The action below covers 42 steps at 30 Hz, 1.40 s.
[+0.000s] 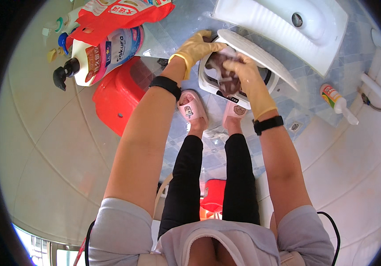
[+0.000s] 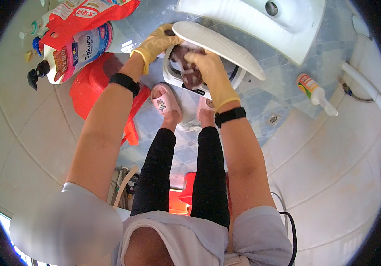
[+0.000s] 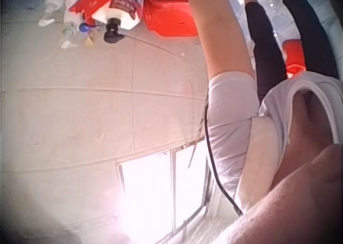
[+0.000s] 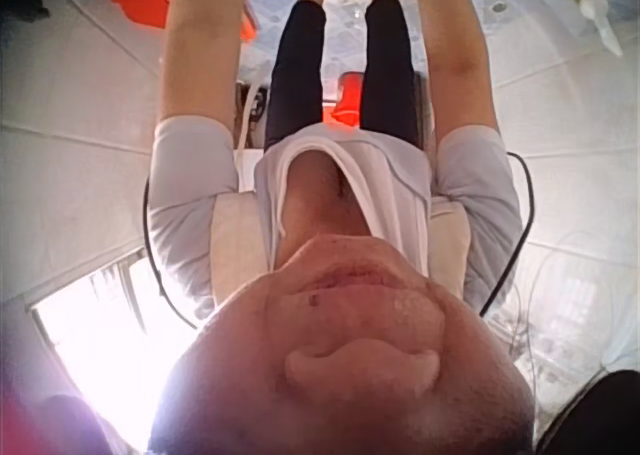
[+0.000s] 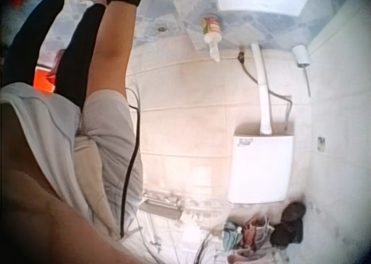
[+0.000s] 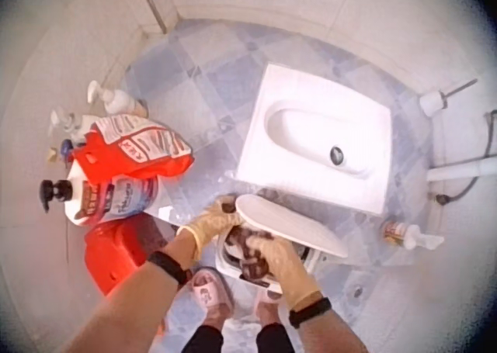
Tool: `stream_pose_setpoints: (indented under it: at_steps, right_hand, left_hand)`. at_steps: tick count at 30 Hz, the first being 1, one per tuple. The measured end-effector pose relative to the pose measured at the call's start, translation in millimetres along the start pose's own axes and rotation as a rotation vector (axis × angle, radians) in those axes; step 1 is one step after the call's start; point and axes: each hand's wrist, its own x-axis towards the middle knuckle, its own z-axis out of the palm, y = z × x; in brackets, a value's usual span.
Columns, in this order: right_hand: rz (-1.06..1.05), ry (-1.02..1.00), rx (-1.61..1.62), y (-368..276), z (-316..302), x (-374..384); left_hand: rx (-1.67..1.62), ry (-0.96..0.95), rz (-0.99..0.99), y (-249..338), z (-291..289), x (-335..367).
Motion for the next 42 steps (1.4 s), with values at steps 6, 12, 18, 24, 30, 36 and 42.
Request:
stream_pose_setpoints:
  at_steps: [6,12,18,24,30,36,42]
  right_hand:
    - [0.037,-0.022,0.279,11.8,6.2,-5.1]
    - [0.170,-0.107,0.083,-13.4,4.9,-27.2]
    - [0.107,-0.400,-0.634,-25.9,-10.4,-49.2]
    - [-0.480,-0.056,-1.154,-54.0,-49.9,-62.1]
    - [-0.609,0.298,-1.201,-82.4,-41.9,-7.3]
    - [-0.381,0.001,-1.171,-79.6,-12.0,-27.3]
    - [-0.324,-0.128,-1.487,-90.2,-40.1,-43.0]
  left_hand:
    - [-0.231,-0.243,-0.277,29.0,10.3,-10.7]
    - [-0.236,-0.116,-0.126,32.3,19.6,-34.9]
    - [-0.047,0.042,-0.089,78.2,20.4,-74.1]
    - [-0.228,0.243,0.121,58.7,28.0,-71.6]
    - [-0.186,0.442,0.160,90.3,22.9,-49.9]
    - [-0.142,0.432,0.110,118.5,20.0,-46.8]
    - [-0.165,0.381,-0.022,97.7,12.0,-39.6]
